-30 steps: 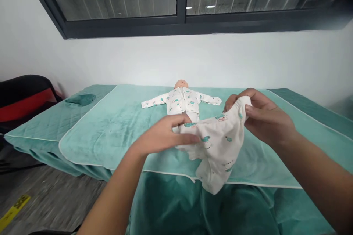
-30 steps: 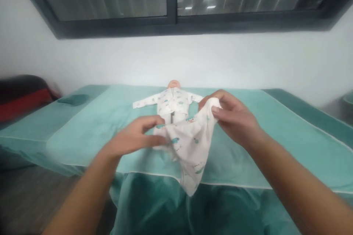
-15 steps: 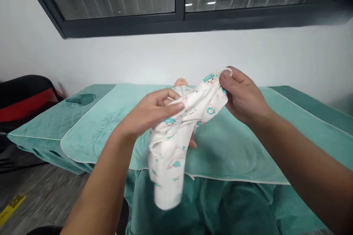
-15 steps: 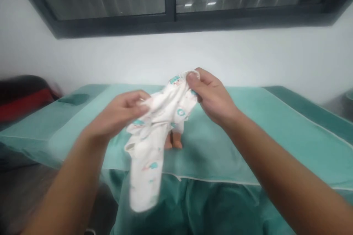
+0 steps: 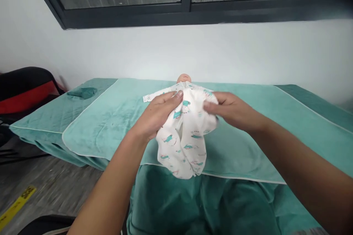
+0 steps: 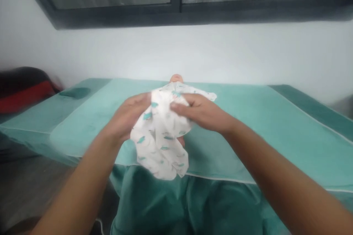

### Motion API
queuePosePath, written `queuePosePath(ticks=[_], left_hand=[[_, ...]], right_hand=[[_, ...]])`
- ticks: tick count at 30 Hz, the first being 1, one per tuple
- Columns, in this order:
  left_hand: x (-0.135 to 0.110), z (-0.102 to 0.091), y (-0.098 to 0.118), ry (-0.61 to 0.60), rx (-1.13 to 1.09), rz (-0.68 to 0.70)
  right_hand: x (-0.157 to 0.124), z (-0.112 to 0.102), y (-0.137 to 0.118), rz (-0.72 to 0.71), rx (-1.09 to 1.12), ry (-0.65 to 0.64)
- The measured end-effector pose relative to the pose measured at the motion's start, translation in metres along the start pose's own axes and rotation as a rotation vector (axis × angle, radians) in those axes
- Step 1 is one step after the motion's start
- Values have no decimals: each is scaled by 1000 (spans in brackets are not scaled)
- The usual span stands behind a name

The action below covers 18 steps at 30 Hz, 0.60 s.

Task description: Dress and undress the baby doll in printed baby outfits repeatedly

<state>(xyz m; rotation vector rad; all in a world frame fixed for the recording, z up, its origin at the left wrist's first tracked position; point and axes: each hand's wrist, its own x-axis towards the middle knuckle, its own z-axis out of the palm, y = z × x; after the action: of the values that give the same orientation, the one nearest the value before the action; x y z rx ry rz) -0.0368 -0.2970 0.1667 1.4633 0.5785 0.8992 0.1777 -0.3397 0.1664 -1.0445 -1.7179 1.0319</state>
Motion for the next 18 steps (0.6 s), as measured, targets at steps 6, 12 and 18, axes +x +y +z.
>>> queuePosePath(ticks=[6,12,18], left_hand=[[-8,0,-16,-185,103,-156],[-3,15,-42,106,-336,-122],[-5,13,-51,29,-387,-323]], right_hand=[[6,17,12,116,286,251],[-1,20,33,188,299,-149],[-11,16,51,320,288,-202]])
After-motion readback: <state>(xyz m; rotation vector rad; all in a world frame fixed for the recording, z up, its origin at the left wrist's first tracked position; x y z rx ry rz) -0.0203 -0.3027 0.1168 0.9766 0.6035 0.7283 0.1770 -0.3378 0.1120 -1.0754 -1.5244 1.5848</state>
